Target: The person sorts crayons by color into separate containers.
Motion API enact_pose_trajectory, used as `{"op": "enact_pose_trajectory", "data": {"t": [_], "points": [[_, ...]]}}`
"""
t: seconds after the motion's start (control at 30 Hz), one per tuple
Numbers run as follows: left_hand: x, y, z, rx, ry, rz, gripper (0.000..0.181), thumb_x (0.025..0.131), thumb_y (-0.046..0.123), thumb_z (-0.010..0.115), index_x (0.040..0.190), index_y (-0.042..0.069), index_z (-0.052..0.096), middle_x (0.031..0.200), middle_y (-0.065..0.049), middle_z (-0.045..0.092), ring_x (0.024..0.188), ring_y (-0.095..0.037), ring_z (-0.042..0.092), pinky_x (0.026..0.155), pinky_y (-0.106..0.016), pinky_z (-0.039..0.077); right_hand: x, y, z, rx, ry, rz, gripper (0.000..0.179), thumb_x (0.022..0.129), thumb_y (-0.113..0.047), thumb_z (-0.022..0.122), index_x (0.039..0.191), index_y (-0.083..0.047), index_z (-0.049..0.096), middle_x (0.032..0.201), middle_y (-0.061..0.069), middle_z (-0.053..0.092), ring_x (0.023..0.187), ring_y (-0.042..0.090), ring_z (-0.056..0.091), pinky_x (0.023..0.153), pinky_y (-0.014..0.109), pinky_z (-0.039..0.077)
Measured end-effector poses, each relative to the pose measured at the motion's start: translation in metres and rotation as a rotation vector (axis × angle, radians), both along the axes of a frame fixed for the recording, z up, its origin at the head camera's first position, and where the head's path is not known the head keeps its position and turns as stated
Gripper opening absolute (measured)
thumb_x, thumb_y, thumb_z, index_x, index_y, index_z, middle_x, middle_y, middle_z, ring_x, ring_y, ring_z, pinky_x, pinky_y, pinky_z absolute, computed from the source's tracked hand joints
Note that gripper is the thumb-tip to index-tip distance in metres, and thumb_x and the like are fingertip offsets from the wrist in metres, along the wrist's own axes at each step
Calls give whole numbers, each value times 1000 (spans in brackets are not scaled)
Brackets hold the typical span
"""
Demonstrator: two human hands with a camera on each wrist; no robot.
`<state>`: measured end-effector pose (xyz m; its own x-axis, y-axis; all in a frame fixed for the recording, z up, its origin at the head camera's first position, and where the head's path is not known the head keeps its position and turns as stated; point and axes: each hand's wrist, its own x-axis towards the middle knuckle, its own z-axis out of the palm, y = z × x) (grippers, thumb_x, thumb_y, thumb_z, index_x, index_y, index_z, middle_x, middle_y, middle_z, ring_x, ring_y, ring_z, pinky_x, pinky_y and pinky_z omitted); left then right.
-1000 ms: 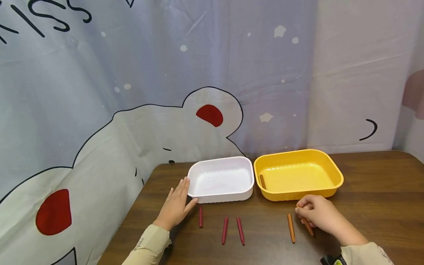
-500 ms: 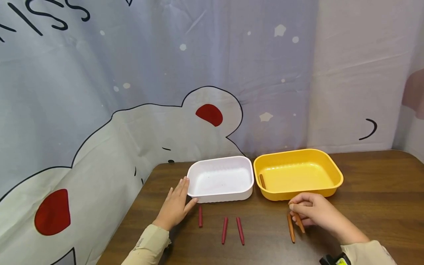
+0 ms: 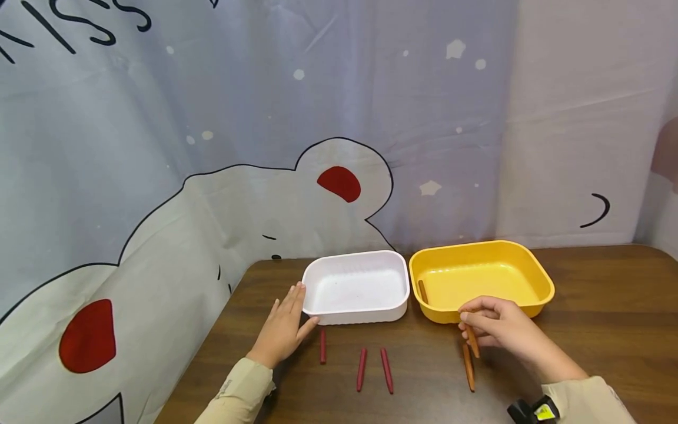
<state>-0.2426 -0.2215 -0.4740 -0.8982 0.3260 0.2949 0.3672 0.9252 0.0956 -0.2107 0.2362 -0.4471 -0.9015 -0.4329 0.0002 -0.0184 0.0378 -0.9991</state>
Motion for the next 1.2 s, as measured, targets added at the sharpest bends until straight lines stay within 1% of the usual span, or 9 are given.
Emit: {"op": "enact_pose_trajectory", "data": {"t": [0.1,0.33,0.5,0.6,0.67,0.73,0.83,1.0,1.2], "points": [[0,0,0,-7,-6,4,79,103,51,51,156,-4,30,162,-21,31,149,-35,30,115,-63,29,-6,-1,7,5,28,-19,16,106,-7,53,112,-7,67,98,5,75,87,22,73,76,38,62],[0,-1,1,4,-9,4,79,103,51,51,156,-4,31,162,-20,31,150,-35,30,115,-63,28,-22,-1,24,26,80,-49,16,105,-6,53,111,-4,68,96,9,74,87,22,73,75,36,62],[0,-1,2,1,-9,11,78,103,50,51,156,-4,31,162,-20,31,150,-35,30,115,-63,29,-36,1,32,13,32,-78,17,107,-12,52,109,-10,69,96,4,72,86,20,72,75,35,62],[0,0,2,-1,-3,7,78,103,49,52,155,-5,32,161,-21,33,149,-35,31,115,-63,29,-45,2,34,10,-4,-117,17,107,-15,52,110,-8,68,97,4,72,87,20,72,77,34,61],[0,0,2,-6,-2,9,78,103,50,52,155,-4,32,161,-20,33,149,-34,31,114,-63,30,-51,0,35,25,-19,-141,22,107,-18,54,116,-1,65,98,5,72,88,20,73,78,34,61],[0,0,1,-5,-1,9,77,103,50,52,155,-5,33,161,-20,33,149,-34,32,114,-63,30,-57,-3,34,56,-32,-160,33,107,-21,54,124,7,60,101,7,72,90,21,73,79,34,61],[1,1,1,-6,2,11,78,103,50,51,155,-4,33,161,-20,33,149,-34,32,114,-63,30,-66,-6,28,101,-37,-165,46,107,-24,54,130,16,51,103,9,72,91,22,72,80,35,61],[1,2,1,-8,10,6,78,103,50,51,155,-5,33,161,-21,33,149,-35,32,114,-63,30,-77,-13,18,178,-25,-172,44,106,-20,53,128,18,50,100,10,71,88,23,71,78,35,61],[1,2,2,-9,10,12,78,103,50,52,155,-5,33,161,-21,33,149,-35,32,114,-63,30,-88,-25,12,268,-9,-181,37,104,-15,55,121,18,52,94,12,72,81,23,71,74,36,62]]}}
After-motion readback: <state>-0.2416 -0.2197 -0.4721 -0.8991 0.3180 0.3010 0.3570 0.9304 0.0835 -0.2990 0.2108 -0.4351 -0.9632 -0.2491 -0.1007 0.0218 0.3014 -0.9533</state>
